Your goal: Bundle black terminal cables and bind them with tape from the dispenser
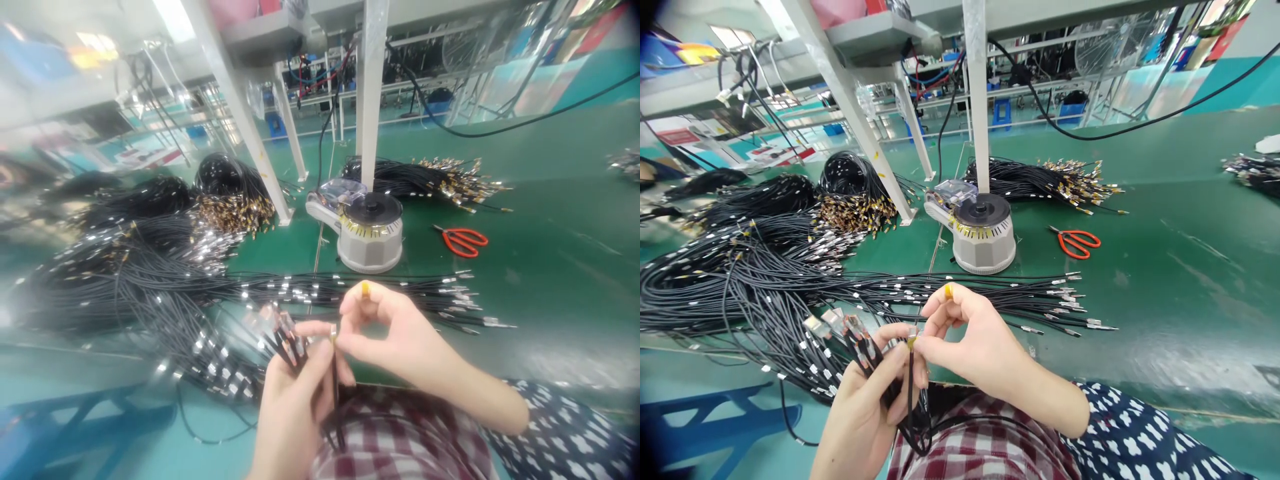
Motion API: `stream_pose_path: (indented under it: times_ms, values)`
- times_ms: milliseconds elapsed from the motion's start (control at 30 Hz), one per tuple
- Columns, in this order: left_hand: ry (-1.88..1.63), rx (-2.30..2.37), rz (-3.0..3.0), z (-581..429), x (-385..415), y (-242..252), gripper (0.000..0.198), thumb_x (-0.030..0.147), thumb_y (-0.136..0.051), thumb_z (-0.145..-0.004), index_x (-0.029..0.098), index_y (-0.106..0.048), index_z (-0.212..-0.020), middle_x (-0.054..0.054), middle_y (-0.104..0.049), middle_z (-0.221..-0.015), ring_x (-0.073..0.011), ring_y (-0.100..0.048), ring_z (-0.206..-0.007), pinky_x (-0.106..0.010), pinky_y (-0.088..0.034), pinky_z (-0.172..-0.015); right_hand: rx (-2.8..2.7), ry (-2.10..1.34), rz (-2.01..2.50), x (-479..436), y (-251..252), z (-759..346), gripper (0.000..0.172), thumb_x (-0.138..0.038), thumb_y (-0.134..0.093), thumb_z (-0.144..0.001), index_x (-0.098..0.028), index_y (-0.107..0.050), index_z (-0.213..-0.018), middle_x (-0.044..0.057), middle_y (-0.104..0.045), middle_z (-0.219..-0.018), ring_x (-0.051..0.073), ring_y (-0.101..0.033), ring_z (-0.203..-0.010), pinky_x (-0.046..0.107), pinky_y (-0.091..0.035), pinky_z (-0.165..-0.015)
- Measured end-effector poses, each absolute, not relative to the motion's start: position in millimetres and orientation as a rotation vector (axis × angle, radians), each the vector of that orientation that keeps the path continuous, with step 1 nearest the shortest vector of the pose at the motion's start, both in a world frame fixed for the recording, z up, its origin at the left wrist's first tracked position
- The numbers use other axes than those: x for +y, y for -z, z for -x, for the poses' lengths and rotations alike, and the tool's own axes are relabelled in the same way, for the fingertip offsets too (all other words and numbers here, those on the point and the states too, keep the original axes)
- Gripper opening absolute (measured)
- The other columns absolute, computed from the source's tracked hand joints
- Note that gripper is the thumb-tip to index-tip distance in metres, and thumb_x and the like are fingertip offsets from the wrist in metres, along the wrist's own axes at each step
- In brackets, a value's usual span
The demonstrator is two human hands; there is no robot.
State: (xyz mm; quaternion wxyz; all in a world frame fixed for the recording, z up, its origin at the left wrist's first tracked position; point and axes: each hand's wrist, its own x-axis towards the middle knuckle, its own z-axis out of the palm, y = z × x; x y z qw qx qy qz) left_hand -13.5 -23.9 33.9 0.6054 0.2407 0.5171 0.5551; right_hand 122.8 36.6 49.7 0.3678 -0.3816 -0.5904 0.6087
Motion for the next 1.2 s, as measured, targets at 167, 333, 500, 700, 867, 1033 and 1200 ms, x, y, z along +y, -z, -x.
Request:
stream_pose_path:
  times_ms: [167,333,500,700,867,1033,1200]
  values:
    - [-1.197,1.195,-0.559,22,-25,-30,0.024,0.025,-0.078,-0.070,0.016,-0.057,-0.075,0.000,-0.062,-0.052,-0.0008,-0.032,-0.035,-0.014,-0.020,-0.038,-1.516,-1.534,0.983,38,-47,-123,0.023,-0.010,-0.069,-0.071,-0.020,-0.052,-0.084,-0.004,-0.064,-0.070,0.013,-0.061,-0.067,0.030,-0.047,-0.076]
    - [-1.236,1.178,-0.532,26,-26,-28,0.019,0.023,-0.076,-0.072,0.016,-0.059,-0.075,0.000,-0.064,-0.053,-0.0009,-0.034,-0.036,-0.014,-0.023,-0.038,-1.343,-1.670,0.977,39,-40,-126,0.017,-0.023,-0.064,-0.081,-0.020,-0.050,-0.090,0.004,-0.069,-0.085,0.016,-0.063,-0.076,0.033,-0.048,-0.075]
    - [-1.225,1.164,-0.530,24,-26,-29,0.018,0.023,-0.075,-0.074,0.016,-0.059,-0.074,0.001,-0.063,-0.053,-0.0007,-0.033,-0.036,-0.014,-0.024,-0.039,-1.290,-1.661,0.934,36,-37,-125,0.022,-0.024,-0.069,-0.078,-0.020,-0.050,-0.088,0.004,-0.070,-0.089,0.017,-0.064,-0.082,0.034,-0.047,-0.081]
    - [-1.289,1.174,-0.527,20,-25,-30,0.015,0.022,-0.074,-0.075,0.015,-0.060,-0.073,0.000,-0.063,-0.054,-0.0010,-0.033,-0.037,-0.014,-0.022,-0.040,-1.204,-1.631,0.945,33,-36,-117,0.027,-0.016,-0.073,-0.072,-0.020,-0.047,-0.079,-0.002,-0.067,-0.071,0.014,-0.063,-0.067,0.032,-0.047,-0.072]
    - [-1.319,1.150,-0.541,15,-26,-32,0.013,0.022,-0.070,-0.079,0.014,-0.063,-0.071,-0.002,-0.065,-0.055,-0.0017,-0.034,-0.039,-0.014,-0.027,-0.042,-1.082,-1.708,0.887,33,-32,-112,0.035,-0.021,-0.079,-0.068,-0.021,-0.045,-0.078,-0.001,-0.070,-0.066,0.015,-0.064,-0.059,0.033,-0.049,-0.068]
    - [-1.325,1.031,-0.471,15,-26,-35,0.016,0.024,-0.076,-0.074,0.015,-0.064,-0.069,-0.001,-0.064,-0.052,-0.0042,-0.042,-0.041,-0.015,-0.029,-0.043,-1.017,-1.807,0.839,38,-22,-111,0.040,-0.024,-0.084,-0.063,-0.021,-0.046,-0.076,-0.002,-0.070,-0.064,0.014,-0.065,-0.061,0.032,-0.049,-0.069]
    - [-1.229,1.004,-0.494,22,-21,-31,0.024,0.032,-0.079,-0.072,0.014,-0.064,-0.068,0.000,-0.060,-0.047,-0.0039,-0.041,-0.038,-0.015,-0.023,-0.039,-0.960,-1.723,0.862,43,-22,-116,0.036,-0.024,-0.082,-0.066,-0.020,-0.048,-0.076,-0.004,-0.068,-0.070,0.012,-0.065,-0.069,0.028,-0.047,-0.073]
